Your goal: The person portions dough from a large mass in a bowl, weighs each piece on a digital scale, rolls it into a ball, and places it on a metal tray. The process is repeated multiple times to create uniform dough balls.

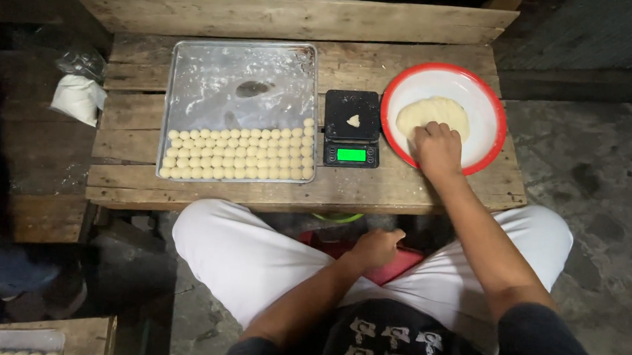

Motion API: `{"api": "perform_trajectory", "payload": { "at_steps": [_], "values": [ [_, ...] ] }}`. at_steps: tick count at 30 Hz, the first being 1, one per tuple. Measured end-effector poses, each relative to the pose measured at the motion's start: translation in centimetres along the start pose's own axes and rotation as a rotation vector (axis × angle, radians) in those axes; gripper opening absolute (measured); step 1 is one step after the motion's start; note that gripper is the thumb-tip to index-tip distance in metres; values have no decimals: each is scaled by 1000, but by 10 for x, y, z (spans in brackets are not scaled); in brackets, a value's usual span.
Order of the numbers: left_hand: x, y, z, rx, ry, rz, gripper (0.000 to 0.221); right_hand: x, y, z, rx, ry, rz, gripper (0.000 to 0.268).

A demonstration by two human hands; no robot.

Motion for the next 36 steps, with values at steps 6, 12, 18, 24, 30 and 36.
{"api": "perform_trajectory", "payload": {
  "at_steps": [6, 12, 18, 24, 30, 36],
  "values": [
    [10, -3, -10, 74, -21, -52, 37, 3, -7, -3, -165, 2, 60, 14],
    [12, -6, -12, 85, -95, -22, 42, -2, -20, -7, -34, -21, -69, 25],
    [20, -11, -17, -13, -125, -46, 41, -18, -28, 12, 49, -535, -529, 22],
    [17, -8, -17, 25, -101, -61, 44, 22, -57, 55, -242, -1034, -470, 15],
    [33, -26, -31, 23, -159, -35, 40, 73, -76, 40, -32, -1070, -426, 19],
    [7, -2, -7, 94, -86, 4, 50, 97, -79, 22, 58, -1194, -551, 10]
  ]
}}
Point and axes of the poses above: each hand's wrist, its own y-axis away from the middle knuckle, its own z-axis out of the back of the hand, x = y × z, the point moved 4 cm from there along -y, towards the middle knuckle, and after that the axes turned 8 degrees about -y, right-handed, at the moved point
